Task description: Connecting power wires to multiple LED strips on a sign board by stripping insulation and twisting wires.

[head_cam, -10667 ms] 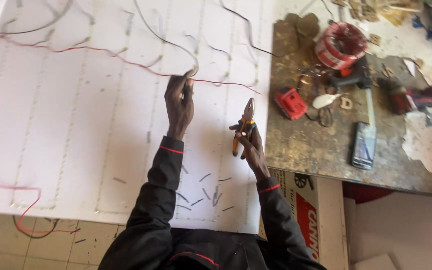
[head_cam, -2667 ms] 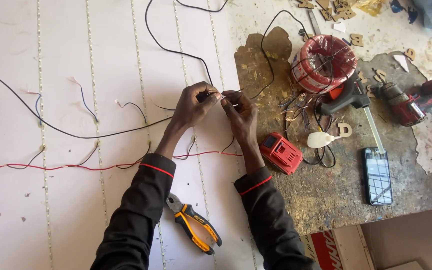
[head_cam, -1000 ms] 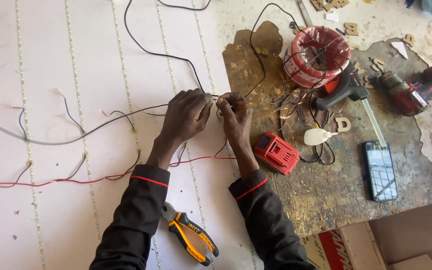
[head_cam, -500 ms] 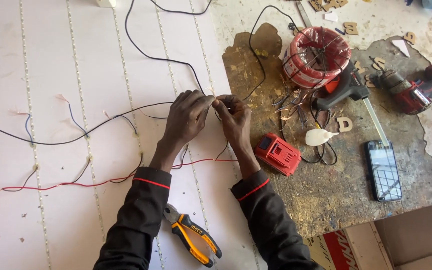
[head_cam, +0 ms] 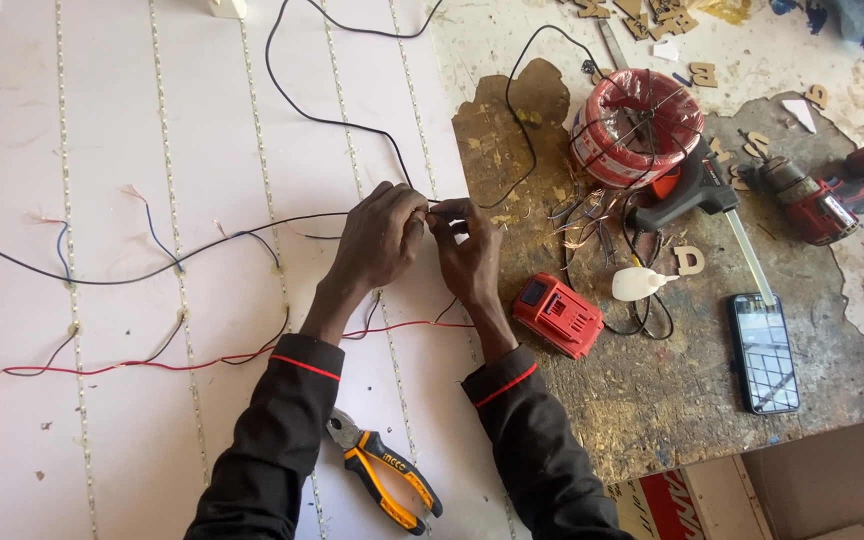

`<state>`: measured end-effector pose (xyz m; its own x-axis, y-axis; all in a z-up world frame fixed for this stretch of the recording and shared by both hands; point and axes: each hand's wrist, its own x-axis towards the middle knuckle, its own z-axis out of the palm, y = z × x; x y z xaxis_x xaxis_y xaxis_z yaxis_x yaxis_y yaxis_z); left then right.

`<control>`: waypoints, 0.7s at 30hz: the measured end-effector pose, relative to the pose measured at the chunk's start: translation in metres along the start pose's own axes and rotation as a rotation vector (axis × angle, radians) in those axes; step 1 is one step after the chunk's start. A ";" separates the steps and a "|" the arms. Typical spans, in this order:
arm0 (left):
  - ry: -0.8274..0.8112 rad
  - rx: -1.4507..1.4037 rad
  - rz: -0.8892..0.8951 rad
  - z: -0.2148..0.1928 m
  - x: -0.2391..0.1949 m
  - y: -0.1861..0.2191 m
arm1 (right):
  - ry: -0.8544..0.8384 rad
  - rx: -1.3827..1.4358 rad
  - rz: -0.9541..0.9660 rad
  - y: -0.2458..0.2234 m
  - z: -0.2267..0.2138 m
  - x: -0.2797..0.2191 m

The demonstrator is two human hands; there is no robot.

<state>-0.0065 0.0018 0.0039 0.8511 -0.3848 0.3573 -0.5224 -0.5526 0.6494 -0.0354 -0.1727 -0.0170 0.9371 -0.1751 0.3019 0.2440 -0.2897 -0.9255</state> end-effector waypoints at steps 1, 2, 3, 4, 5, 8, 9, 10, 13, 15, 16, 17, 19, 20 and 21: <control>-0.002 -0.003 -0.002 0.000 -0.001 -0.004 | 0.000 -0.003 0.004 0.000 0.000 -0.001; -0.079 -0.050 -0.098 0.000 -0.001 -0.008 | -0.034 -0.012 -0.029 0.001 -0.001 -0.001; -0.151 -0.092 -0.193 -0.001 0.000 -0.014 | -0.070 -0.019 -0.067 0.001 0.000 0.001; -0.148 -0.091 -0.193 -0.005 0.000 -0.012 | -0.072 -0.018 -0.069 0.002 -0.001 0.001; -0.179 -0.098 -0.216 -0.008 0.001 -0.011 | -0.103 -0.012 -0.066 0.003 -0.002 0.000; -0.246 -0.159 -0.254 -0.024 -0.002 0.000 | -0.148 0.000 -0.067 0.009 -0.004 0.001; -0.269 -0.205 -0.255 -0.031 -0.002 0.005 | -0.158 0.008 -0.091 0.011 -0.004 0.004; -0.276 -0.210 -0.263 -0.029 -0.007 0.008 | -0.160 0.006 -0.079 0.008 -0.006 -0.004; -0.282 -0.134 -0.195 -0.025 0.000 0.002 | -0.168 0.030 -0.063 -0.001 -0.005 0.002; -0.201 -0.048 -0.052 -0.007 -0.002 -0.013 | -0.170 0.069 -0.022 -0.001 -0.006 0.000; -0.202 -0.048 -0.054 0.001 -0.005 -0.019 | -0.171 0.070 -0.021 0.000 -0.007 -0.002; -0.143 0.009 0.011 0.008 -0.005 -0.025 | -0.165 0.074 -0.006 0.002 -0.006 -0.001; -0.086 0.067 0.074 0.013 -0.005 -0.030 | -0.160 0.079 0.012 0.003 -0.006 0.002; -0.057 0.078 0.105 0.011 -0.004 -0.029 | -0.154 0.058 0.002 0.002 -0.006 0.003; -0.032 0.088 0.133 0.010 -0.005 -0.026 | -0.149 0.038 -0.004 0.002 -0.007 0.002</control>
<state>0.0027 0.0112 -0.0214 0.7724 -0.4816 0.4141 -0.6346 -0.5569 0.5359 -0.0344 -0.1801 -0.0164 0.9620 -0.0318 0.2712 0.2546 -0.2542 -0.9330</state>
